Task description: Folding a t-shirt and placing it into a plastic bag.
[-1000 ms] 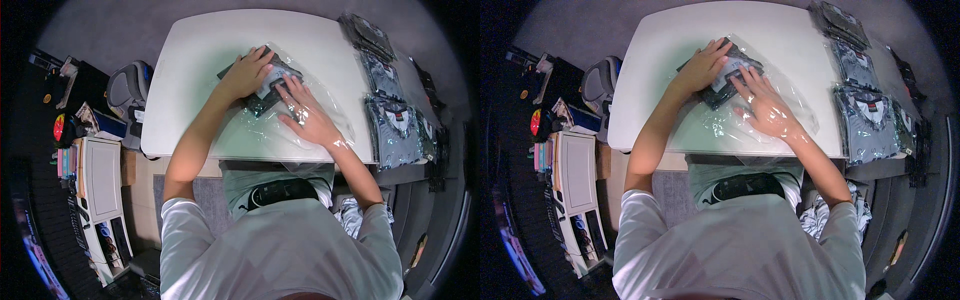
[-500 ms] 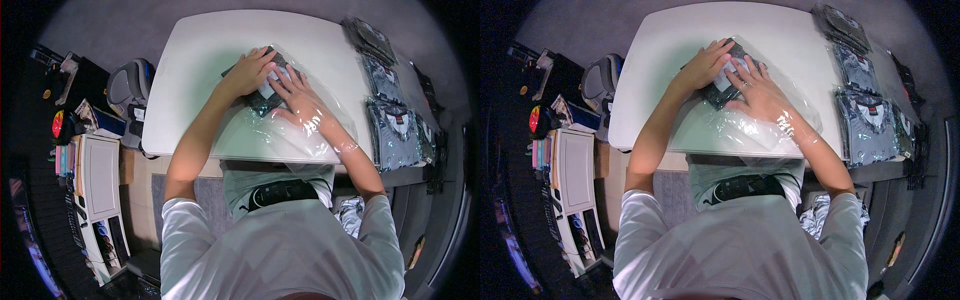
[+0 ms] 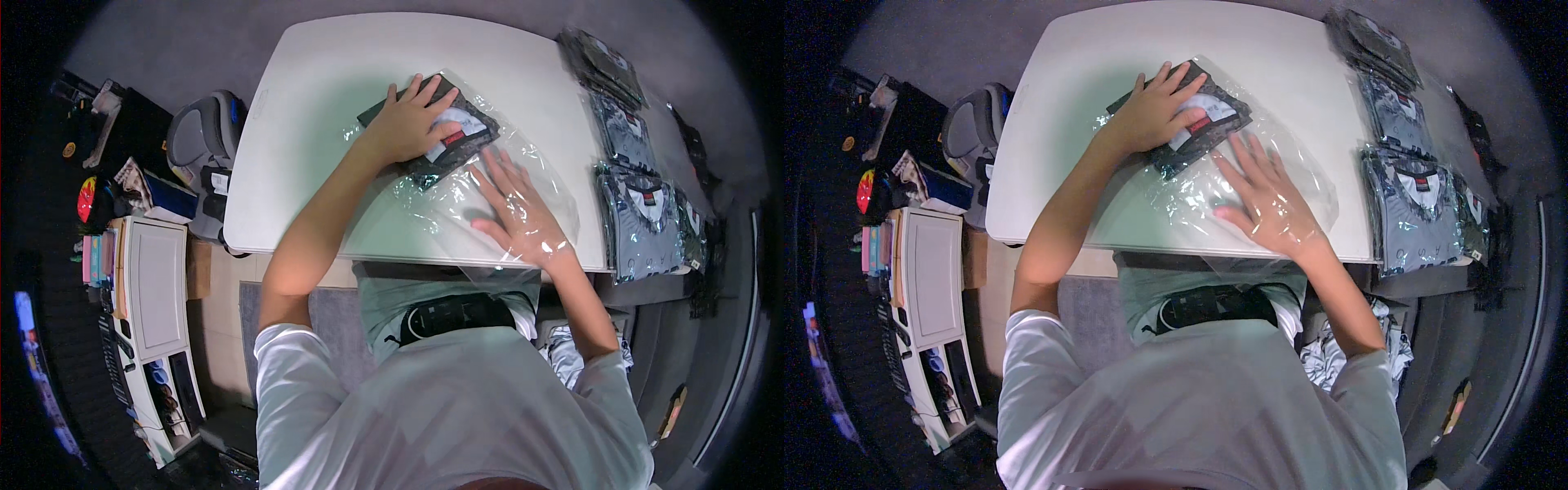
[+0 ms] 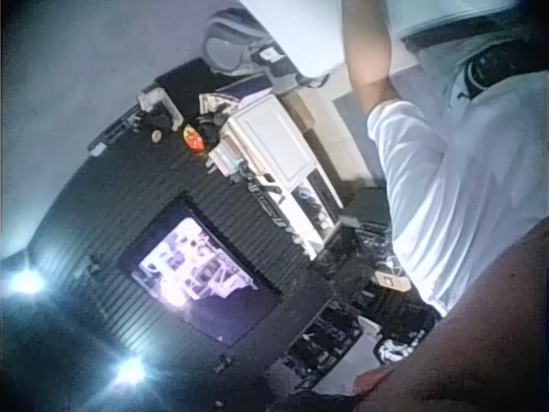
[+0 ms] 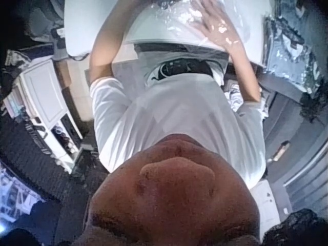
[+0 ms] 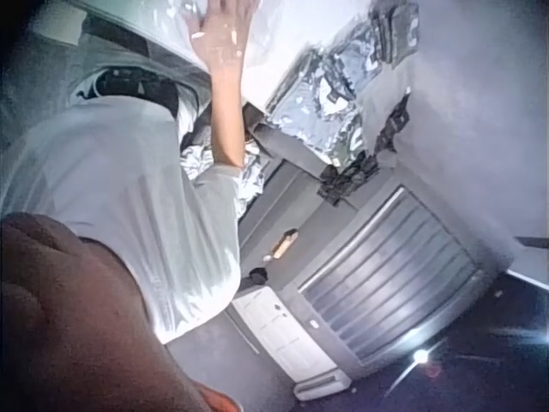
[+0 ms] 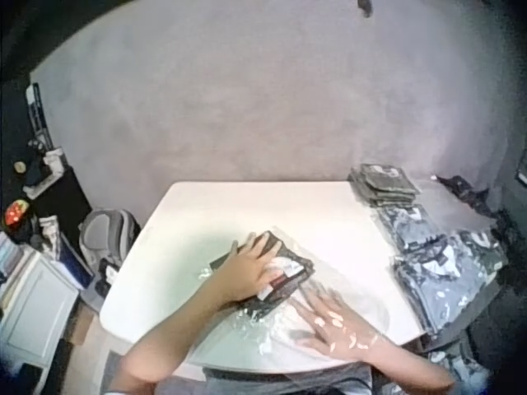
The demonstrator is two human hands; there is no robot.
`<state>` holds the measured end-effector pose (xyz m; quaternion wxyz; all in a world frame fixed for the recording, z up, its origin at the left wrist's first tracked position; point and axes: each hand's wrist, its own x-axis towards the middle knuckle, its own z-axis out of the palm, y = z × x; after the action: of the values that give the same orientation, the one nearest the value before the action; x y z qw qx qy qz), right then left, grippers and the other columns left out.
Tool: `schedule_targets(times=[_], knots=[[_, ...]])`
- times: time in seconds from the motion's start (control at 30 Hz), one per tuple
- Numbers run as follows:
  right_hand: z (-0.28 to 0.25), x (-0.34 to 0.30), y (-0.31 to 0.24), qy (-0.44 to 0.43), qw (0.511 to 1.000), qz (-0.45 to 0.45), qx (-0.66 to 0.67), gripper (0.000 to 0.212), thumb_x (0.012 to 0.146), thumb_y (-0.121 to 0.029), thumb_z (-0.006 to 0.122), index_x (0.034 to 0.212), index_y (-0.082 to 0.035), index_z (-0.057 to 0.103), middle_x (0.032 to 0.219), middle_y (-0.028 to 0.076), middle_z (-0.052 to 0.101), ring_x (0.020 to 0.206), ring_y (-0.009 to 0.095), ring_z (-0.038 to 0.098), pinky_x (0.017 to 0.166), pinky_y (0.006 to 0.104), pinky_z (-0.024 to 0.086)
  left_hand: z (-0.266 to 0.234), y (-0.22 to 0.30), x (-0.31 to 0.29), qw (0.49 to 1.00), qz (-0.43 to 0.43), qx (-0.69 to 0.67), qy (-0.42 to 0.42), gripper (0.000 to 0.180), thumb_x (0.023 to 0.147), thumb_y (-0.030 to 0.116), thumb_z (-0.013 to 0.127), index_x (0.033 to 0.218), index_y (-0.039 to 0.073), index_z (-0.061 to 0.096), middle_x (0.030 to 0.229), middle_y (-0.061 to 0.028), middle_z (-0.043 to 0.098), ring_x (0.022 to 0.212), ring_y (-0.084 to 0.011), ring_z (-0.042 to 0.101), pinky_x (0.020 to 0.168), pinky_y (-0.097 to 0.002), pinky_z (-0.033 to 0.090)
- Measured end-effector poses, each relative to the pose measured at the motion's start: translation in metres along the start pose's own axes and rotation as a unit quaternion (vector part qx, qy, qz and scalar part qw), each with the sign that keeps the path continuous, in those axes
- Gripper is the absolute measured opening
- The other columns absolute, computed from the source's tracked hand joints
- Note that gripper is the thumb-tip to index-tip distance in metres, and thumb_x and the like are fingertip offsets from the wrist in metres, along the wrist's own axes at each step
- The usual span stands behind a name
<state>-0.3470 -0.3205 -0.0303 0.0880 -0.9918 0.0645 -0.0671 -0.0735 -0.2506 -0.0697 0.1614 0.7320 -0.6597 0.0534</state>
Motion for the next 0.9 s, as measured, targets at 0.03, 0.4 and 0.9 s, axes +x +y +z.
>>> schedule_targets(times=[0.03, 0.4, 0.9], knots=[[-0.007, -0.015, -0.003, -0.009, 1.0, 0.019, 0.018, 0.073, 0.096, -0.046, 0.058, 0.156, -0.013, 0.034, 0.163, 0.023, 0.024, 0.149, 0.047, 0.023, 0.118, 0.0584, 0.025, 0.001, 0.001, -0.001, 1.0, -0.002, -0.003, 0.0, 0.064, 0.103, 0.055, 0.041, 0.155, 0.018, 0.039, 0.162, -0.0192, 0.029, 0.15, -0.0432, 0.024, 0.116, -0.069, 0.019], [-0.139, -0.034, -0.058, 0.11, 0.983, 0.064, 0.131, 0.027, 0.095, -0.022, 0.062, 0.097, 0.002, 0.073, 0.078, 0.022, 0.069, 0.074, 0.042, 0.067, 0.07, 0.0447, 0.054, -0.009, 0.015, -0.002, 0.995, -0.01, 0.101, -0.011, 0.073, 0.097, 0.062, 0.046, 0.154, 0.018, 0.04, 0.164, -0.0172, 0.025, 0.15, -0.0424, 0.024, 0.116, -0.0686, 0.02], [0.053, 0.085, 0.036, 0.097, 0.988, 0.115, 0.02, 0.097, 0.094, -0.071, 0.046, 0.156, 0.0, 0.027, 0.163, 0.023, 0.022, 0.152, 0.045, 0.015, 0.122, 0.0553, 0.016, -0.001, 0.032, -0.029, 0.997, -0.078, 0.006, 0.013, 0.057, 0.105, 0.038, 0.04, 0.155, 0.011, 0.037, 0.165, -0.0182, 0.024, 0.152, -0.0419, 0.019, 0.119, -0.0641, 0.016]])
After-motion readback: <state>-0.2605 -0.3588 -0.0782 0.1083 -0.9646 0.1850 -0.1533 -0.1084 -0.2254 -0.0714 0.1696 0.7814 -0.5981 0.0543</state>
